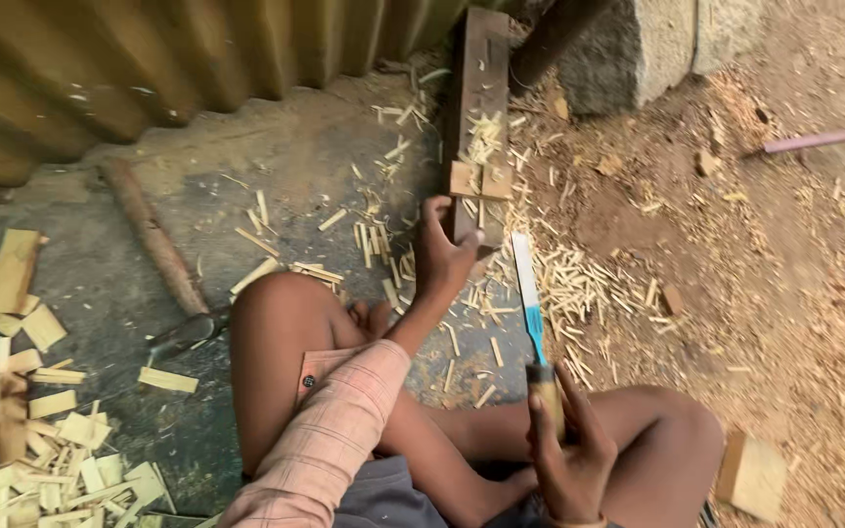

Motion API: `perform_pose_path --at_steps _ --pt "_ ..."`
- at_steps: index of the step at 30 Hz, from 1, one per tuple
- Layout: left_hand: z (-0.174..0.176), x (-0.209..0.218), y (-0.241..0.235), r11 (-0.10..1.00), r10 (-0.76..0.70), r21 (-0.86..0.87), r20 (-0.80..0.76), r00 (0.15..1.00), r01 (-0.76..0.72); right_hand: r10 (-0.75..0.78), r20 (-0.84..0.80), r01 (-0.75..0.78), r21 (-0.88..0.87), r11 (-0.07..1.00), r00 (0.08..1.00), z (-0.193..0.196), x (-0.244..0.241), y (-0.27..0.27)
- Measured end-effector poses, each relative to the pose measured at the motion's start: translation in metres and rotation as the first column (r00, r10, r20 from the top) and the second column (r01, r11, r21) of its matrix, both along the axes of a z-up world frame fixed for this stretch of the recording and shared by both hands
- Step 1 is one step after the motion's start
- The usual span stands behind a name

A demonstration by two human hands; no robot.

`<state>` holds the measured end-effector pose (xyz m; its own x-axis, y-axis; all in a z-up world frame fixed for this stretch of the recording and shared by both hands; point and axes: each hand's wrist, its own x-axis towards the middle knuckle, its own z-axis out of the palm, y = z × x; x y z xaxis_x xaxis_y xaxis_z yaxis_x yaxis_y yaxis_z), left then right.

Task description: The person sits cross-legged on the ground and uses a chisel to carve a small rectangular piece of wood. They repeatedly shave thin strips from the wood, occasionally pausing to inspect the piece or clear shavings.

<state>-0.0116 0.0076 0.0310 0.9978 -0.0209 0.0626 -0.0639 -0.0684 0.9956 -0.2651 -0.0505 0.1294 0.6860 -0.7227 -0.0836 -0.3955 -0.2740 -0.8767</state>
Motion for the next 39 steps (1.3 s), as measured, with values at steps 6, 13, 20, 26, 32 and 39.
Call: perform_pose_path --at_steps 6,13,20,26,32,39 --pt "0.019 -0.011 0.006 0.956 0.009 0.29 0.118 0.993 -0.043 0.059 0.003 -0.059 -0.02 0.998 0.998 -0.032 -0.039 -0.012" --pt "0.022 -0.005 0.004 0.911 -0.085 0.41 0.28 0.956 -0.039 -0.034 0.016 0.032 0.125 0.992 0.999 -0.035 -0.027 -0.022" --pt "0.032 -0.004 0.021 0.909 -0.36 -0.21 0.038 0.932 0.359 -0.094 0.066 0.077 0.219 0.973 0.993 -0.028 -0.022 -0.023" --pt "0.074 -0.017 0.039 0.604 -0.61 -0.523 0.181 0.771 0.601 -0.134 0.049 0.115 0.283 0.952 0.99 -0.025 -0.022 -0.024" --pt "0.099 -0.041 0.042 0.489 -0.728 -0.567 0.152 0.668 0.663 -0.089 0.051 0.076 0.226 0.971 0.995 -0.034 -0.014 -0.026" --pt "0.123 -0.07 0.027 0.314 -0.801 -0.61 0.241 0.547 0.728 0.058 0.112 -0.043 -0.138 0.989 0.992 -0.049 -0.014 -0.029"
